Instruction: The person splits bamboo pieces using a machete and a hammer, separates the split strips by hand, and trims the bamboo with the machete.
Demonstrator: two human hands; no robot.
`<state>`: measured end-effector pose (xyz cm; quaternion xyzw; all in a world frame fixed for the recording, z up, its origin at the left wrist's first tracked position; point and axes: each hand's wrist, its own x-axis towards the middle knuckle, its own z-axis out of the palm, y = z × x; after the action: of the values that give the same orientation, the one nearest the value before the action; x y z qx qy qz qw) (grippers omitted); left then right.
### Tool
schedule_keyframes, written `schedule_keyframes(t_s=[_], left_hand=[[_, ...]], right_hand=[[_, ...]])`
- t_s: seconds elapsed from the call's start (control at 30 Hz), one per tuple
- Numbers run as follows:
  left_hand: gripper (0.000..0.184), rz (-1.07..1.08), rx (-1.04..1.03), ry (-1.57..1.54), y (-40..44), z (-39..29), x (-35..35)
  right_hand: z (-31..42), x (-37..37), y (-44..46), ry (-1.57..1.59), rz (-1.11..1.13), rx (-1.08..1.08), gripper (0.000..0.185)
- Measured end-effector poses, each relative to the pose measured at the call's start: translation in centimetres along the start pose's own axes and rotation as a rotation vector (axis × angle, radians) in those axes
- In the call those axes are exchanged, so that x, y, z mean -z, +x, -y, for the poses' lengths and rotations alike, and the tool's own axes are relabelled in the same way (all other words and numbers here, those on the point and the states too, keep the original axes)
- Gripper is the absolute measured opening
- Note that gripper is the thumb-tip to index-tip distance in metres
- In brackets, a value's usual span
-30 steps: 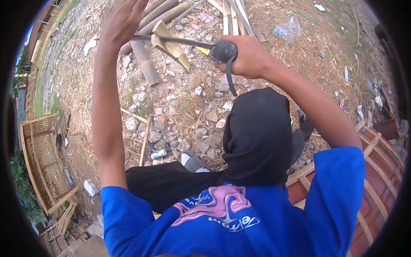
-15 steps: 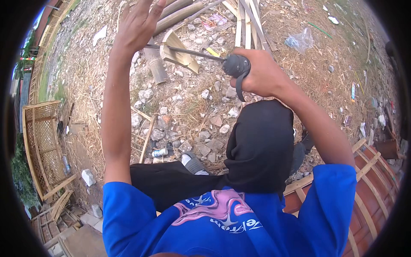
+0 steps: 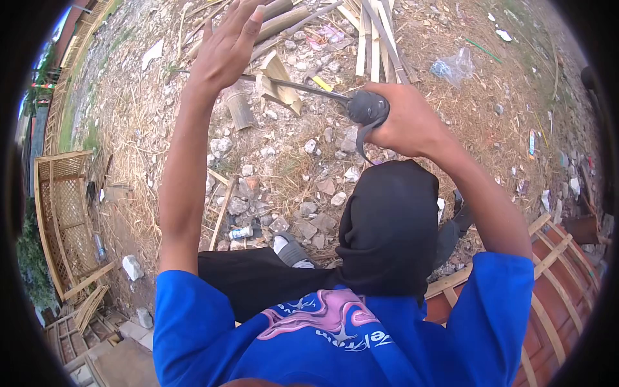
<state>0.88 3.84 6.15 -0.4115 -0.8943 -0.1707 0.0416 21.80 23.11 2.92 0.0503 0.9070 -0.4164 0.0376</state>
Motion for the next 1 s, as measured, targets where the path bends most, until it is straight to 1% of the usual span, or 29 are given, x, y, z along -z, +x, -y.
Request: schedule_keyframes(t_s=[0.1, 0.13, 0.17, 0.2, 0.27, 0.3, 0.4, 0.43, 0.53, 0.63, 0.67, 0.7, 0.73, 0.8, 0.83, 0.93, 0.97, 1.0], left_hand=[[0.056, -0.056, -0.015, -0.005, 0.8, 0.6, -0.8], [0.055, -0.057, 0.034, 0.016, 0.6, -1.1, 1.2], [0.056, -0.177, -0.080, -0.122, 0.3, -2.1, 2.7], [0.057, -0.346, -0.134, 0.027, -0.4, -3.7, 4.5], [0.056, -0.372, -0.107, 0.009, -0.4, -4.1, 5.7], [0.056, -0.371, -0.120, 0.004, -0.2, -3.2, 4.4], [0.055, 0.027, 0.033, -0.046, -0.1, -0.5, -0.7], [0.055, -0.027, 0.083, -0.011, 0.7, 0.1, -1.0], [0.055, -0.002, -0.046, -0.045, 0.2, 0.1, 0.0], [0.053, -0.004, 0.061, 0.098, 0.5, -0.8, 0.9], [0.054, -0.005, 0.027, -0.098, 0.3, -0.8, 1.9], [0.056, -0.172, -0.008, 0.002, 0.9, 1.1, 1.7], [0.057, -0.280, -0.060, -0.012, 0.5, -1.1, 4.4], [0.057, -0.367, -0.081, -0.021, 0.1, -3.3, 6.0], [0.057, -0.357, -0.064, -0.007, 0.4, -3.3, 5.4], [0.052, -0.107, -0.094, -0.106, -0.5, 0.0, -1.8], [0.050, -0.153, -0.152, -0.256, -0.2, 0.6, -1.5], [0.049, -0.148, -0.146, -0.252, -0.4, 0.5, -1.7]], right_hand=[[-0.5, 0.0, -0.3, 0.010, -0.036, 0.005, 0.030], [-0.7, 0.1, -0.3, 0.017, -0.031, 0.001, 0.030], [-1.0, -0.1, -0.2, 0.028, -0.016, -0.010, 0.030], [-0.9, 0.0, 0.0, 0.024, -0.004, -0.027, 0.029], [-0.7, 0.0, 0.4, 0.018, 0.011, -0.047, 0.027], [-0.9, -0.2, 0.5, 0.015, 0.018, -0.058, 0.025], [-0.7, -0.8, 0.8, 0.049, -0.003, -0.060, 0.029], [-0.4, -0.7, 0.9, 0.052, -0.011, -0.054, 0.029], [-1.3, -1.3, 1.0, 0.056, -0.014, 0.009, 0.029], [-0.7, -1.0, 1.0, 0.075, -0.020, -0.013, 0.029], [-0.8, -0.8, 1.0, 0.066, -0.031, 0.011, 0.029], [-1.1, -0.8, 1.0, 0.061, -0.040, 0.026, 0.028], [-1.5, -1.2, 0.8, 0.063, -0.035, 0.029, 0.028], [-0.9, -1.3, 0.4, 0.068, 0.001, -0.016, 0.029], [-0.6, -1.1, 0.6, 0.067, 0.015, -0.028, 0.029], [0.6, -1.2, -0.1, 0.027, 0.001, 0.004, 0.029], [0.9, -1.0, -0.2, 0.004, -0.028, 0.019, 0.029], [0.8, -1.1, 0.0, 0.036, 0.036, -0.044, 0.030]])
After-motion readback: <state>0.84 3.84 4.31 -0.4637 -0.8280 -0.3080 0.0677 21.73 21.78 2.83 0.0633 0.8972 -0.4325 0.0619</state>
